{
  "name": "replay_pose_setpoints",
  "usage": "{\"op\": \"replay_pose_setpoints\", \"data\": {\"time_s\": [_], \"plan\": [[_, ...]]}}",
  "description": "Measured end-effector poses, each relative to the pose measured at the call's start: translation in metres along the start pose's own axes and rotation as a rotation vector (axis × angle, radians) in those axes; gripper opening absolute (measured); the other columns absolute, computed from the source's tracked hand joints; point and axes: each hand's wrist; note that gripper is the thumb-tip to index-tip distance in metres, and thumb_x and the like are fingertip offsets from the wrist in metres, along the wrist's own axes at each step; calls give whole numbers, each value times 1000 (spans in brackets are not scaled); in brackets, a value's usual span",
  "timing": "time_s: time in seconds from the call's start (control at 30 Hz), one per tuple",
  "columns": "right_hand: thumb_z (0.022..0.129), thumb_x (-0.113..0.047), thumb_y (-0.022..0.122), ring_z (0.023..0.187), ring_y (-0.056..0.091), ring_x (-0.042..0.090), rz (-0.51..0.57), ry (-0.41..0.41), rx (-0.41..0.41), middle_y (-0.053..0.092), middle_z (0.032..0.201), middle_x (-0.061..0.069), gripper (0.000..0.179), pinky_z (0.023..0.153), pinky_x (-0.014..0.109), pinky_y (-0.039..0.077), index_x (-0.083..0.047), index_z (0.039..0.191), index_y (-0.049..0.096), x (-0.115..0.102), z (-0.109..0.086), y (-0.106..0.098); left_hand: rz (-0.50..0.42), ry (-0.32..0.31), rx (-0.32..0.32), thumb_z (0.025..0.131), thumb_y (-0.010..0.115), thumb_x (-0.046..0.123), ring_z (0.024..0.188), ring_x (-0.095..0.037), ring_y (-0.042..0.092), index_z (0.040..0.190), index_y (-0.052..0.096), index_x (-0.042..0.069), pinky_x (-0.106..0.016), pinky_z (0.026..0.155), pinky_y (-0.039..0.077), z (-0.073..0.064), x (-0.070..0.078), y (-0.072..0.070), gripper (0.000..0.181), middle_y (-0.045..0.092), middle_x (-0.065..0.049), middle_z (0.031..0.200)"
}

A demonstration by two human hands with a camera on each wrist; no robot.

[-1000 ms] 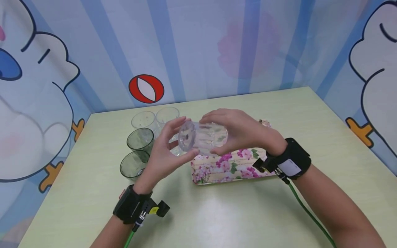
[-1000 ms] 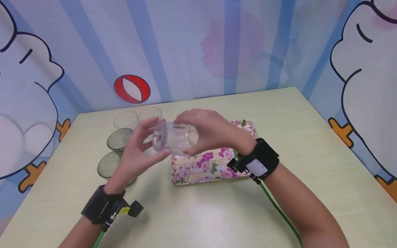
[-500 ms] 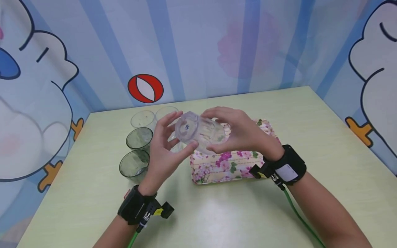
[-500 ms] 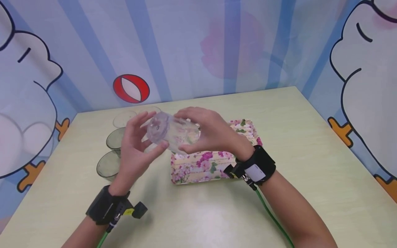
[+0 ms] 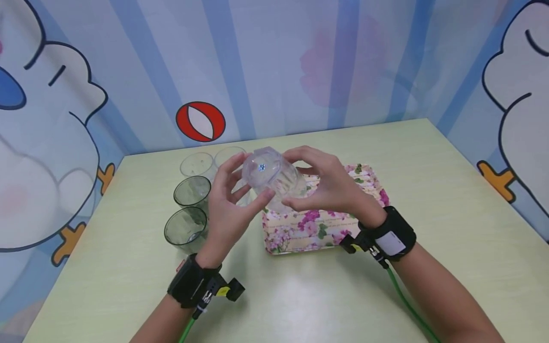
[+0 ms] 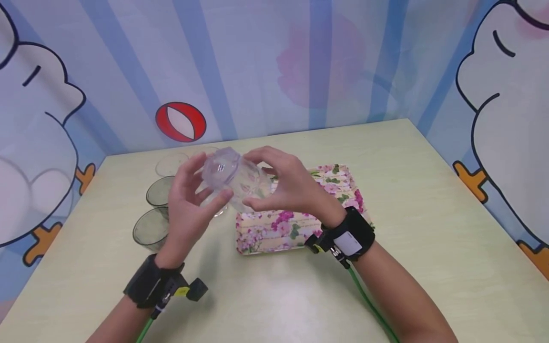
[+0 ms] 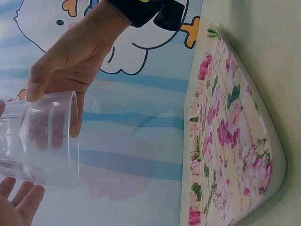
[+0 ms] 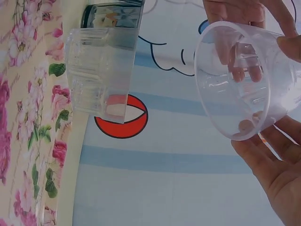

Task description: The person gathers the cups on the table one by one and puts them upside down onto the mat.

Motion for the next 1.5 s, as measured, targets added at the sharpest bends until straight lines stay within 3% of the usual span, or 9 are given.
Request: {"op": "replay_pose_setpoints", "data": {"time_s": [0.2, 0.67, 1.03, 1.27, 1.5], "plan": [[64, -15, 87, 113, 59, 20, 7, 30, 42, 60, 122, 9, 69, 88, 32, 58, -5, 124, 55, -2, -1, 3, -13, -2, 28, 77, 76, 4, 128, -18, 53, 140, 41, 10, -25, 101, 51, -1, 0, 4, 72, 48, -4, 141], [67, -16, 86, 112, 58, 20, -8, 135, 43, 57, 118, 9, 71, 88, 33, 58, -3, 125, 49, -5, -3, 9, 122, 51, 50, 75, 81, 11, 120, -18, 58, 135, 49, 8, -26, 99, 53, -1, 2, 7, 68, 57, -7, 130], [80, -23, 77, 127, 52, 23, -57, 280, -144, 52, 133, 9, 65, 102, 42, 51, -6, 134, 45, -13, 4, -7, 157, 14, 42, 75, 81, 15, 120, -21, 59, 133, 50, 7, -28, 98, 54, 5, -4, 7, 66, 56, -8, 130], [85, -28, 72, 131, 51, 26, -24, 317, -164, 44, 146, 11, 70, 97, 41, 54, -8, 143, 39, -12, 9, -13, 163, 14, 4, 76, 80, 17, 121, -21, 59, 131, 51, 7, -27, 97, 54, 9, -16, 10, 62, 57, -7, 130], [86, -29, 72, 126, 52, 26, -15, 399, -176, 49, 141, 10, 69, 96, 42, 55, -7, 143, 40, -3, 12, -7, 169, 46, -42, 77, 80, 21, 120, -22, 58, 131, 51, 8, -27, 97, 54, 16, -35, 18, 63, 57, -8, 129]]}}
Point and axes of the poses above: each hand's wrist, its own z-axis towards the middle knuckle, its own y-axis out of the palm, x = y × z
